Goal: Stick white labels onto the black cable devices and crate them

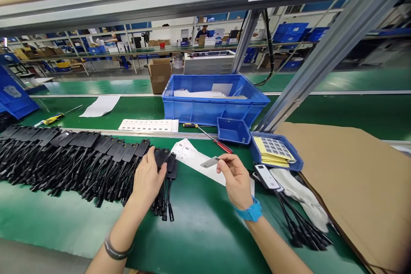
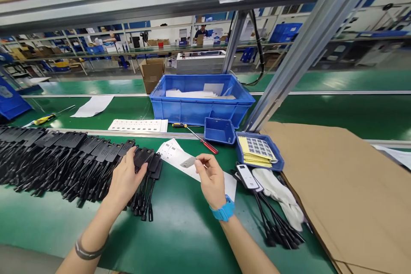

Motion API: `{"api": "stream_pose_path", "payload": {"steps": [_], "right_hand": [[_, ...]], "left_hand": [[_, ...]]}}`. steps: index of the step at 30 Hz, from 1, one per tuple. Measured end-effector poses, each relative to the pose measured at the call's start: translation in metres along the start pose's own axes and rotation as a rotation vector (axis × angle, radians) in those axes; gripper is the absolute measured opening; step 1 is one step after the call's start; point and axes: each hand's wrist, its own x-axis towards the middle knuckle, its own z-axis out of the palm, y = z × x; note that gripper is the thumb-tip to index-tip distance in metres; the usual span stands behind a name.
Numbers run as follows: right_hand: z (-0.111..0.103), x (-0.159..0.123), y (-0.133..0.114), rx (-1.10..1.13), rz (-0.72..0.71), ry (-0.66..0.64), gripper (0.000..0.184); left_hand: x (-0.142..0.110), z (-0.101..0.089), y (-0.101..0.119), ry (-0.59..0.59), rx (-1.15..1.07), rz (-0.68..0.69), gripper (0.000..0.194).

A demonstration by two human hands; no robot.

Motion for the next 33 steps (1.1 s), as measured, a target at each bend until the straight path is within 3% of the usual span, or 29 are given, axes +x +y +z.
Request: {"api": "stream_pose_path", "payload": {"steps": [3,7,10,13,18,22,33], "right_hand": [[-0.001,-0.002,-0.007,0.086,0.009,-0.029,0.019],[-0.002,-0.002,-0.014,0.21,0.094,-0.07,0.019],[-0.003,0.0,-0.015,0.245,0.169,-0.079,0.019],[-0.003,0.0,-0.014,0.24,0.212,-0.085,0.018],[-0.001,-0.003,-0.022,0.114,0.241,-0.16,0.018],[0.002,-0.007,-0.028,0.024,0.244,-0.171,0.019],[0.002,-0.012,-0.027,-0.053,0.229,-0.188,0.015]], "left_hand": [[-0.001,-0.002,0.023,-0.137,-0.527,-0.068,0.056],[-0.004,0.02,0.049,-0.565,-1.321,-0.328,0.043],[-0.01,0.043,0.058,-0.723,-1.601,-0.464,0.035],[-0.017,0.053,0.059,-0.795,-1.633,-0.478,0.033],[-0.021,0.045,0.058,-0.924,-1.663,-0.387,0.047],[-0.023,0.04,0.059,-0.948,-1.686,-0.377,0.06],[-0.024,0.04,0.06,-0.985,-1.679,-0.353,0.059]]}}
